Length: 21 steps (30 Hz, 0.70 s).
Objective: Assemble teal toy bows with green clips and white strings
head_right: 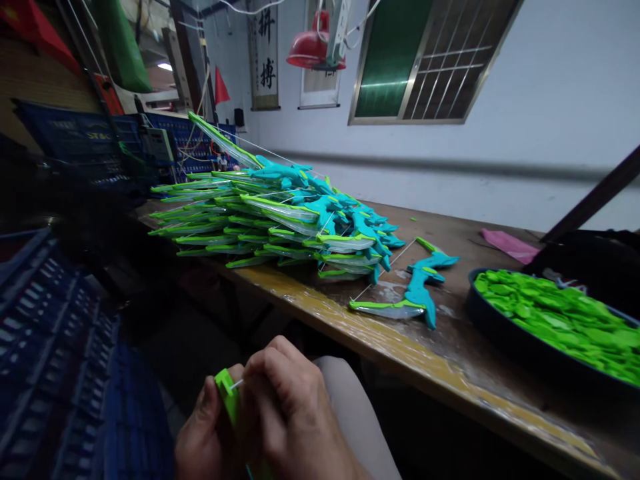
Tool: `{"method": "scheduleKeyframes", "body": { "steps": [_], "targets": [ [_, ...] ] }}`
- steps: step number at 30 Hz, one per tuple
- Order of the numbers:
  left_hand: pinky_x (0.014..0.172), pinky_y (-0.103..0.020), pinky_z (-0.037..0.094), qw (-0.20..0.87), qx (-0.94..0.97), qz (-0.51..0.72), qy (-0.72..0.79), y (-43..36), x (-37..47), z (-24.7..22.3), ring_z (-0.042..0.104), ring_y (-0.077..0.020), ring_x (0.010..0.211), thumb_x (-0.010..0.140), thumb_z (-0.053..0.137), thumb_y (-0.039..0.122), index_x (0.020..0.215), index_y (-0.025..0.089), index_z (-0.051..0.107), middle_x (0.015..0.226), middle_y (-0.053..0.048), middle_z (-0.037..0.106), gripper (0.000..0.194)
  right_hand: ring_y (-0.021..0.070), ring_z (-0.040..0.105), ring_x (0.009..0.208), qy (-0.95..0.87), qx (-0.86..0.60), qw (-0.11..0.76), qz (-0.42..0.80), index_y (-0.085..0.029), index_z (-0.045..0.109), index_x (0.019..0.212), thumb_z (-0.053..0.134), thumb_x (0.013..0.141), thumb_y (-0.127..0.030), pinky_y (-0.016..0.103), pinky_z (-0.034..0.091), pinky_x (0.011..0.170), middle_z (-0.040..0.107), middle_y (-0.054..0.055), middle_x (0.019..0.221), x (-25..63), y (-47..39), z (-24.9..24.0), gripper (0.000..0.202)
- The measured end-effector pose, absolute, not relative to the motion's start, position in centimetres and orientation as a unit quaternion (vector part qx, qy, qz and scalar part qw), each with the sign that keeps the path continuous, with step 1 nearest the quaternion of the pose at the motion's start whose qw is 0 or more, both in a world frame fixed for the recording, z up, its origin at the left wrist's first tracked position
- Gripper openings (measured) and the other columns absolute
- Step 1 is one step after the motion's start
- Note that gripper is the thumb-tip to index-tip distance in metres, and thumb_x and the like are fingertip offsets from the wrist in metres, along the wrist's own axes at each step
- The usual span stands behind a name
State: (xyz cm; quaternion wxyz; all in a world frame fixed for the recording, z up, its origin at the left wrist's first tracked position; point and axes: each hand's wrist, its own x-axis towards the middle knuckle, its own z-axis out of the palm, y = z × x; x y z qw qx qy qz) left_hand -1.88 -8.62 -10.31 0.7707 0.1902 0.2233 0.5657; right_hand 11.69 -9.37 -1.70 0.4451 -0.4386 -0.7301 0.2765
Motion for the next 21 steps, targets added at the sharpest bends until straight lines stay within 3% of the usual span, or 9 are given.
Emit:
{"method": "scheduleKeyframes", "body": {
  "steps": [7,10,16,21],
  "targets": [
    [0.073,-0.030,0.048,0.772,0.159,0.571,0.230,-8.7,-1.8,-10.4,0.054,-0.0156,0.065,0.074,0.083,0.053,0.070,0.016,0.070,0.067,-0.001,0.062,0.039,0.0085,0.055,0.068,-0.719,-0.450,0.440,0.295,-0.018,0.059,0.083,0.050,0.100,-0.014,0.019,0.040,0.061,0.054,-0.001,0.081,11.5,-9.6,-1.8,0.020],
    [0.073,-0.030,0.049,0.779,0.147,0.562,0.236,-8.7,-2.0,-10.6,0.056,-0.0174,0.068,0.073,0.084,0.053,0.077,0.017,0.073,0.072,-0.003,0.065,0.038,0.0088,0.055,0.068,-0.710,-0.460,0.438,0.305,-0.018,0.058,0.082,0.052,0.100,-0.015,0.019,0.040,0.060,0.054,-0.001,0.080,11.4,-9.5,-1.8,0.020],
    [0.071,-0.028,0.051,0.798,0.155,0.541,0.216,-8.7,-2.5,-9.8,0.056,-0.0149,0.065,0.071,0.086,0.054,0.074,0.017,0.075,0.065,-0.001,0.060,0.038,0.0085,0.055,0.068,-0.718,-0.448,0.447,0.291,-0.019,0.055,0.079,0.051,0.099,-0.013,0.018,0.041,0.062,0.055,-0.001,0.079,11.0,-9.5,-1.8,0.021],
    [0.049,-0.030,0.047,0.804,0.259,0.496,0.200,-8.9,-3.1,-8.1,0.053,-0.0171,0.050,0.073,0.071,0.074,0.061,0.019,0.070,0.053,-0.004,0.058,0.056,0.0103,0.057,0.070,-0.743,-0.392,0.456,0.294,-0.020,0.063,0.091,0.048,0.101,-0.015,0.019,0.044,0.062,0.057,0.001,0.081,10.3,-10.2,-1.8,0.019]
  ]
}}
